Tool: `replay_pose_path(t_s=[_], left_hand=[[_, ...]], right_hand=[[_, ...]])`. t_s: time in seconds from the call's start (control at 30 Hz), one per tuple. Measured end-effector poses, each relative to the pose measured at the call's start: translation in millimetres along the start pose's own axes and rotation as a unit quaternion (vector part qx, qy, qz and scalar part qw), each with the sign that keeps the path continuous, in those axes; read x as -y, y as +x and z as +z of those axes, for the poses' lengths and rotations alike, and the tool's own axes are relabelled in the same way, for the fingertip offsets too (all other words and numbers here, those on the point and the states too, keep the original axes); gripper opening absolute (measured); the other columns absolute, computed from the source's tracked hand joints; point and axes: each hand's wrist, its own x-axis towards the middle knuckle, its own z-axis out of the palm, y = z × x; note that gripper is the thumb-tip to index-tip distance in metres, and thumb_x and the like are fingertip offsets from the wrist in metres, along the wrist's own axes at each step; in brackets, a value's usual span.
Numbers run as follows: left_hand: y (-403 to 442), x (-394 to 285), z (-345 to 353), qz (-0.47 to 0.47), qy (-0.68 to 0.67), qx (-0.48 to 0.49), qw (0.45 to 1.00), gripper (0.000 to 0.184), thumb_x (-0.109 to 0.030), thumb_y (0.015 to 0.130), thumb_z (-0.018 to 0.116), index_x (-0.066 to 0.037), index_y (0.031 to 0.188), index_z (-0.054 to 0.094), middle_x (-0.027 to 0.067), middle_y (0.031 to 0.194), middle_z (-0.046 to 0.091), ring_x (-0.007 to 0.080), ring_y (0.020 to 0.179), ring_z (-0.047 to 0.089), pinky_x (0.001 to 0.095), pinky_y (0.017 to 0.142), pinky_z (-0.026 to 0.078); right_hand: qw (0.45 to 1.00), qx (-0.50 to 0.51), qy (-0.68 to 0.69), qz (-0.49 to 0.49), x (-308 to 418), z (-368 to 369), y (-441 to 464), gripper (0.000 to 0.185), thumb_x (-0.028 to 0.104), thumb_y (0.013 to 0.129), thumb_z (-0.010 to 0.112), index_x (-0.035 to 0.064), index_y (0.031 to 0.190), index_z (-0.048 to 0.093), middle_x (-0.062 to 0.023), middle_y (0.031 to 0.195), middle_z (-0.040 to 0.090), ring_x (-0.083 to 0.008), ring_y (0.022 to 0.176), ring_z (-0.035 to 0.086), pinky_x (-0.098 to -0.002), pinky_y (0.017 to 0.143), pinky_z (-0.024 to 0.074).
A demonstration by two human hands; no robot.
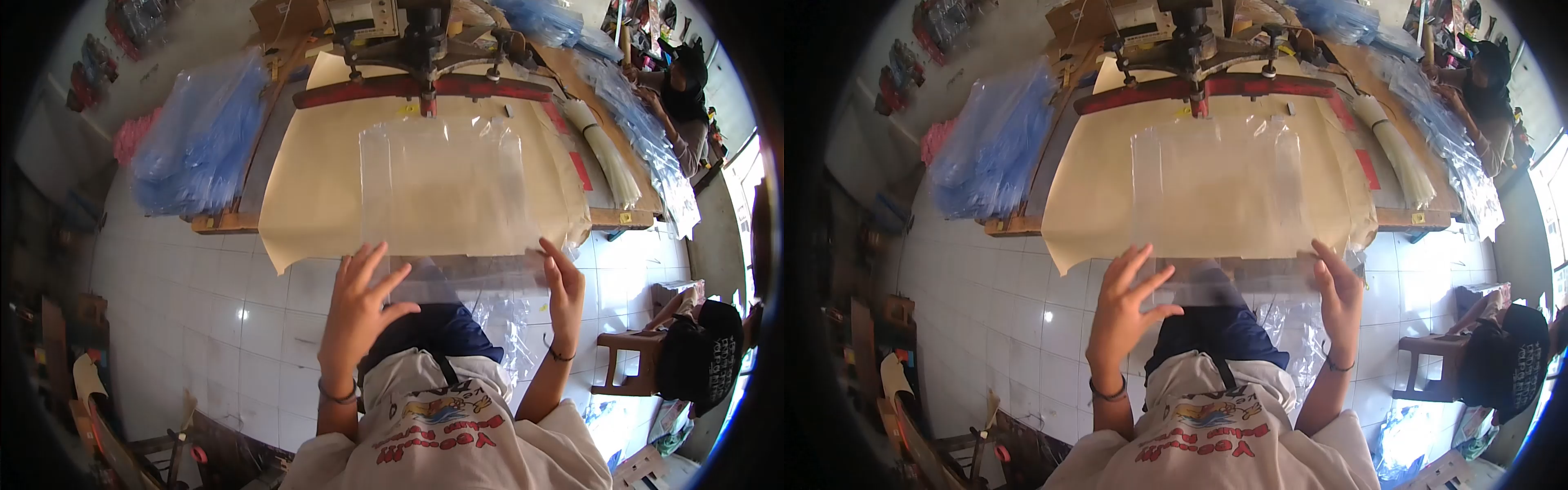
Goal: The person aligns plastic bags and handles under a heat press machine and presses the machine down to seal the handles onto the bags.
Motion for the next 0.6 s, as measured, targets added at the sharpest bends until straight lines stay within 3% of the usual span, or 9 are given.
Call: replay_pose_path(t_s=[0.07, 0.17, 0.2, 0.3, 0.33, 0.43, 0.47, 0.6], left_hand=[[4.3, 6.8, -1.7, -0.006, -0.02, -0.008, 1.0, 0.055, -0.034, 0.07, 0.084, -0.013, 0.119, 0.073, 0.0118, 0.145, 0.053, 0.0374, 0.134, 0.048, 0.048, 0.108, 0.044], [14.3, 10.9, -6.3, 0.005, -0.02, -0.025, 0.999, 0.05, -0.031, 0.071, 0.084, -0.009, 0.116, 0.073, 0.0125, 0.137, 0.059, 0.0364, 0.128, 0.054, 0.0468, 0.104, 0.048], [15.0, 11.4, -7.2, 0.009, -0.022, -0.031, 0.999, 0.049, -0.03, 0.072, 0.084, -0.009, 0.115, 0.073, 0.0126, 0.135, 0.061, 0.0358, 0.125, 0.057, 0.0463, 0.102, 0.05], [15.5, 20.2, -5.7, 0.015, -0.045, -0.057, 0.997, 0.049, -0.029, 0.071, 0.084, -0.008, 0.114, 0.073, 0.0127, 0.127, 0.066, 0.0339, 0.12, 0.061, 0.0445, 0.097, 0.053], [14.6, 22.6, -4.9, 0.012, -0.051, -0.057, 0.997, 0.047, -0.027, 0.073, 0.084, -0.008, 0.114, 0.073, 0.0127, 0.127, 0.066, 0.0334, 0.12, 0.062, 0.0434, 0.097, 0.053], [7.2, 26.8, -1.0, -0.012, -0.083, -0.064, 0.994, 0.042, -0.021, 0.077, 0.083, -0.008, 0.116, 0.072, 0.013, 0.127, 0.066, 0.0325, 0.121, 0.062, 0.0414, 0.097, 0.053], [5.3, 29.3, -1.5, -0.025, -0.098, -0.078, 0.992, 0.042, -0.019, 0.079, 0.083, -0.008, 0.117, 0.072, 0.0132, 0.128, 0.066, 0.0326, 0.122, 0.062, 0.0416, 0.098, 0.053], [2.5, 22.9, -9.2, -0.075, -0.141, -0.113, 0.981, 0.047, -0.017, 0.081, 0.082, -0.008, 0.125, 0.068, 0.0135, 0.133, 0.063, 0.0323, 0.12, 0.063, 0.0419, 0.1, 0.051]], right_hand=[[0.998, 0.064, -0.02, -0.017, 11.7, -0.6, 8.5, 0.064, 0.041, 0.096, 0.067, -0.0042, 0.139, 0.054, -0.0171, 0.128, 0.068, -0.0214, 0.114, 0.063, -0.0342, 0.094, 0.0502], [0.974, 0.121, -0.14, -0.13, 22.9, -3.3, 17.4, 0.076, 0.046, 0.089, 0.073, -0.0033, 0.142, 0.051, -0.0177, 0.134, 0.064, -0.0281, 0.122, 0.061, -0.0386, 0.097, 0.0495], [0.977, 0.126, -0.134, -0.108, 31.1, -2.6, 17.6, 0.088, 0.05, 0.078, 0.081, -0.0026, 0.142, 0.051, -0.0176, 0.138, 0.061, -0.0347, 0.126, 0.058, -0.0411, 0.1, 0.0488], [0.956, 0.137, -0.218, -0.141, 30.5, -5.2, 17.7, 0.093, 0.048, 0.069, 0.087, -0.0006, 0.14, 0.053, -0.0183, 0.138, 0.06, -0.0356, 0.127, 0.058, -0.0437, 0.1, 0.0494], [0.955, 0.13, -0.226, -0.138, 27.1, -3.4, 16.3, 0.09, 0.043, 0.063, 0.09, 0.0024, 0.137, 0.057, -0.019, 0.139, 0.059, -0.0357, 0.122, 0.06, -0.0442, 0.097, 0.0515], [0.964, 0.117, -0.211, -0.11, 23.9, 1.4, 7.7, 0.08, 0.036, 0.066, 0.09, 0.0047, 0.133, 0.062, -0.0191, 0.138, 0.06, -0.0347, 0.117, 0.064, -0.0431, 0.093, 0.0532], [0.967, 0.096, -0.207, -0.113, 23.6, 2.9, 4.5, 0.068, 0.032, 0.069, 0.088, 0.0056, 0.128, 0.066, -0.0186, 0.135, 0.062, -0.0336, 0.113, 0.066, -0.0412, 0.091, 0.0543], [0.962, 0.08, -0.237, -0.107, 15.0, 0.2, -1.2, 0.057, 0.029, 0.071, 0.087, 0.0049, 0.12, 0.071, -0.0157, 0.119, 0.07, -0.0319, 0.104, 0.068, -0.0389, 0.087, 0.0541]])
